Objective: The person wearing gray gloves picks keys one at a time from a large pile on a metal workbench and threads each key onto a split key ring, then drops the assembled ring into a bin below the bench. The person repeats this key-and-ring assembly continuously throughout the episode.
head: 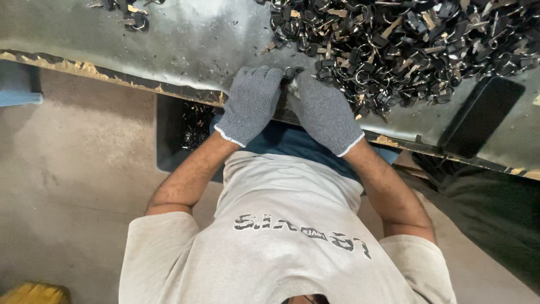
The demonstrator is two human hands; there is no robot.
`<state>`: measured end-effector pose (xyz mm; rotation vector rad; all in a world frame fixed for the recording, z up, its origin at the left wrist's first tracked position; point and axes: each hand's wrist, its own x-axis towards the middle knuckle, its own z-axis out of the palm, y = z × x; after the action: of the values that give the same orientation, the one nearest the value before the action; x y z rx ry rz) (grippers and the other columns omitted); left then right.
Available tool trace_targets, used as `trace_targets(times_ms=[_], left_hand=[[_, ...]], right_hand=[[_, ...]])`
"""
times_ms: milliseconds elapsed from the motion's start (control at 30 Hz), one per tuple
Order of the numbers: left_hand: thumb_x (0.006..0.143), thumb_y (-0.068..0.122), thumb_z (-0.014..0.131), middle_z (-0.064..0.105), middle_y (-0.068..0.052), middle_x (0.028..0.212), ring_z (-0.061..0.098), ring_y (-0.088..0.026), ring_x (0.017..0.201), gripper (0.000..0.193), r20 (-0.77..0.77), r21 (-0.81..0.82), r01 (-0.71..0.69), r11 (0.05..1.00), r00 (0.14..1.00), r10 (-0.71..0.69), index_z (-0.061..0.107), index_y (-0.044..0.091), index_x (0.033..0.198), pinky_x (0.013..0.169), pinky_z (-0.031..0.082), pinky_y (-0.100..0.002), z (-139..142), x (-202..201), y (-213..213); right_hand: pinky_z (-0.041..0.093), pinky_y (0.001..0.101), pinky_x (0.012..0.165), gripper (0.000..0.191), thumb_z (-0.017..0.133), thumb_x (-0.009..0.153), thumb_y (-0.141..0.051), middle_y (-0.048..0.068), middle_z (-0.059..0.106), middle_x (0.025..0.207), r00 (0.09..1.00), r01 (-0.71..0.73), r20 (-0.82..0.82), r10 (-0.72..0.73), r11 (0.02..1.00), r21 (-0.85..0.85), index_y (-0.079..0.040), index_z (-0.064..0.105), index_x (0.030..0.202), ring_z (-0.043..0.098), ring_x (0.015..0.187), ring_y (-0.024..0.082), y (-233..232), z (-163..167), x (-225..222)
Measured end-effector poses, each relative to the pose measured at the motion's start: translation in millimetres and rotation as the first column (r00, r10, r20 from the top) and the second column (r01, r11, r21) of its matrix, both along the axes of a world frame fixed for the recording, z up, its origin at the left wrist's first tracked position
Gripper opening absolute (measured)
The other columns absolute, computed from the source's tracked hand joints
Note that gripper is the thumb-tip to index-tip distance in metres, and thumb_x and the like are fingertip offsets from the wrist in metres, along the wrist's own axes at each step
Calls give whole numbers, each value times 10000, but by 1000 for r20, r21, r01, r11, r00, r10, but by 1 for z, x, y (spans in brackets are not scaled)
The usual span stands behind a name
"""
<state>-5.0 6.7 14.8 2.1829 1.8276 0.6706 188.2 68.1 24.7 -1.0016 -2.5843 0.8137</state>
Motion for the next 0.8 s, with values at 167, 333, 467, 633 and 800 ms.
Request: trace_targets(times_ms=[167, 333, 467, 633, 800], left_hand=[[891, 95, 634, 634, -166, 1000, 627, -348, 951, 290, -100, -63, 48, 997, 994, -54, 618, 21, 1170, 887, 457, -465, 3, 2, -4], [898, 108, 660, 652, -149, 1028, 634, -331, 978, 301, -71, -14, 23, 1000, 997, -24, 605, 36, 1185, 909, 472, -456, 8, 3, -5], [990, 241, 710, 680, -112, 970, 649, -312, 914, 535, 56, -278, -145, 950, 984, 167, 489, -15, 1405, 867, 491, -437, 7, 2, 0], [962, 162, 687, 678, -124, 1054, 652, -314, 977, 270, 81, -54, -85, 995, 993, 89, 624, 60, 1203, 889, 481, -453, 1, 4, -6], [937, 117, 637, 652, -141, 1038, 648, -322, 993, 306, -66, -44, -6, 999, 998, 3, 620, 39, 1232, 946, 482, -467, -4, 5, -13]], right_hand=[[549, 432, 473, 70, 594, 1016, -92, 194, 694, 834, 950, 142, 248, -189, 971, 194, -46, 580, 1067, 706, 625, 337, -20, 8, -22], [564, 447, 538, 109, 560, 1070, -139, 178, 691, 812, 947, 105, 305, -102, 994, 7, -37, 542, 1106, 721, 676, 347, -15, 5, -24], [563, 437, 463, 214, 631, 1012, -204, 194, 694, 840, 950, 88, 289, -118, 989, 116, -26, 535, 1082, 712, 613, 356, -13, 13, -10], [553, 462, 518, 389, 673, 996, -250, 196, 687, 878, 993, 97, 76, -94, 995, -33, 13, 530, 1246, 706, 698, 385, -7, 17, -5], [563, 407, 478, 205, 644, 1026, -215, 157, 699, 848, 927, 84, 345, -147, 978, 191, -59, 560, 1129, 713, 638, 311, -9, 12, -20]])
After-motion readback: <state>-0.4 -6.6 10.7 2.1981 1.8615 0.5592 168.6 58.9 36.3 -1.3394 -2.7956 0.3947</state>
